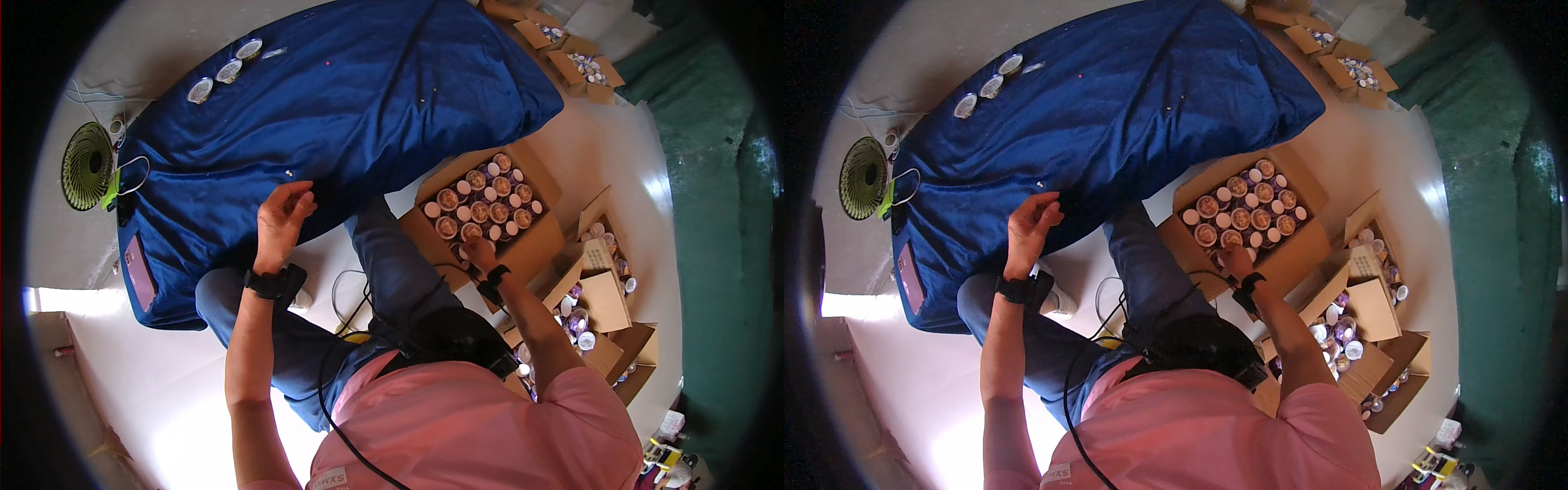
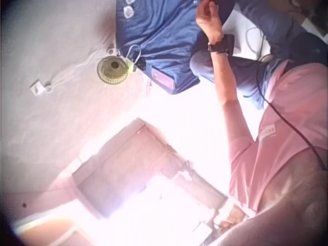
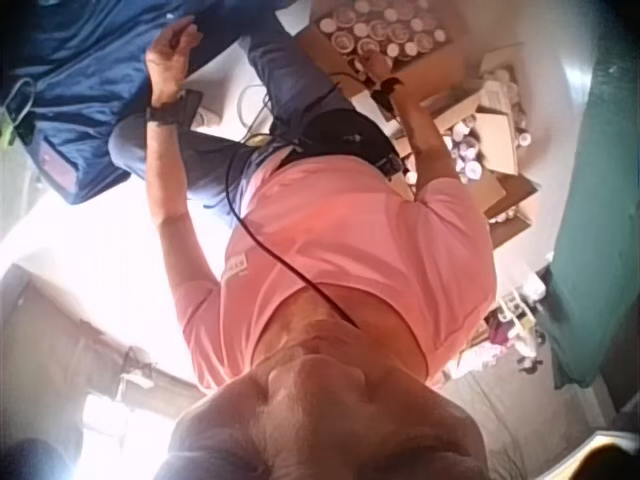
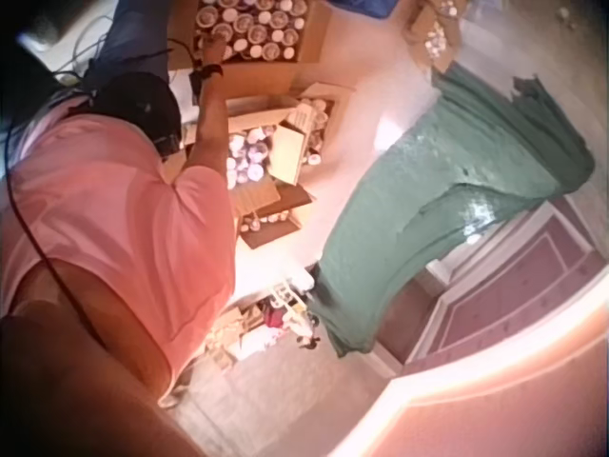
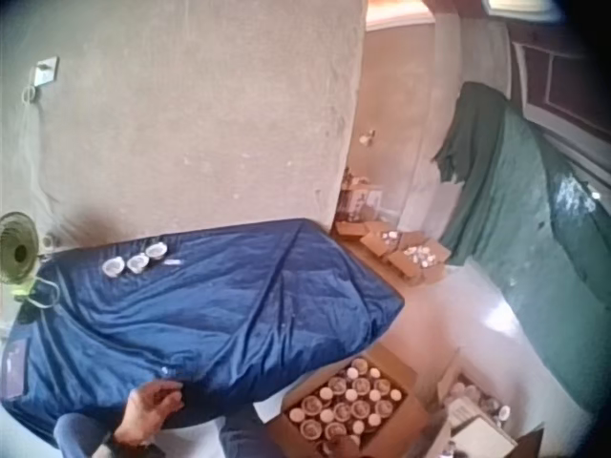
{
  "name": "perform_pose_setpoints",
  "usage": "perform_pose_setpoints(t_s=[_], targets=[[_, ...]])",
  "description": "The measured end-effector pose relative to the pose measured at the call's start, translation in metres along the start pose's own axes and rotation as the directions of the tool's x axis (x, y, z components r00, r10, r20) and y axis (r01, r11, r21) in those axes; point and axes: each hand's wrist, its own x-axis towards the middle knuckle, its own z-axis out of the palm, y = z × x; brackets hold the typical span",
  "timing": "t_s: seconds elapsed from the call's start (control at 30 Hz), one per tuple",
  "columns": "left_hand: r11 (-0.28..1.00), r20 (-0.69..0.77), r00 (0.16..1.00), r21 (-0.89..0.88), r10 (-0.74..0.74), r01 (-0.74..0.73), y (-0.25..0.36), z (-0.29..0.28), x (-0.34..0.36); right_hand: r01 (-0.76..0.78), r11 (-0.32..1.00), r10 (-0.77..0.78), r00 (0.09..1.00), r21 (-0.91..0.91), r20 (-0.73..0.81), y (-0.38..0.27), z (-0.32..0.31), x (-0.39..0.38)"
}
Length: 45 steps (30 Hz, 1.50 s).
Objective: Checking individual cups of packaged food and emptying a large shipping box onto a table for sorting.
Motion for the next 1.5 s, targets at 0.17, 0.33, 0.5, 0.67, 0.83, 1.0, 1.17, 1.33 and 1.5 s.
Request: perform_pose_setpoints(t_s=[0.17,0.33,0.5,0.67,0.83,1.0,1.17,1.33,1.5], targets=[[0.996,0.010,1.000,-0.085,-0.006,0.007,0.005,0.010,0.007,0.059,0.938,0.034,0.965,-0.342,0.261,-0.033,0.001,0.015],[0.987,0.021,0.999,-0.156,-0.033,0.036,-0.006,0.002,-0.001,-0.011,0.810,0.227,0.928,-0.586,0.296,-0.072,0.014,0.028],[0.985,0.030,0.998,-0.158,-0.060,0.064,0.001,0.004,-0.001,0.116,0.743,0.073,0.965,-0.659,0.252,-0.046,0.028,0.024],[0.984,0.042,0.995,-0.154,-0.088,0.094,0.002,-0.001,-0.001,0.114,0.756,0.055,0.970,-0.644,0.236,-0.036,0.029,0.031],[0.980,0.035,0.994,-0.166,-0.106,0.110,0.003,-0.002,-0.001,0.050,0.760,0.116,0.971,-0.648,0.210,-0.015,0.009,0.053],[0.981,-0.001,0.993,-0.156,-0.115,0.113,0.000,0.000,-0.004,-0.122,0.662,0.176,0.984,-0.740,-0.005,0.025,-0.018,0.090],[0.984,-0.029,0.995,-0.156,-0.097,0.091,-0.005,0.003,-0.003,-0.524,0.688,0.421,0.852,-0.502,-0.311,0.057,-0.055,0.122],[0.984,-0.014,0.994,-0.146,-0.106,0.103,0.003,0.007,0.005,-0.299,0.932,0.242,0.935,-0.207,-0.258,0.071,-0.075,0.090],[0.985,-0.015,0.998,-0.162,-0.066,0.062,0.000,0.006,0.006,-0.562,0.705,0.532,0.823,0.433,0.200,0.052,-0.051,0.015]])
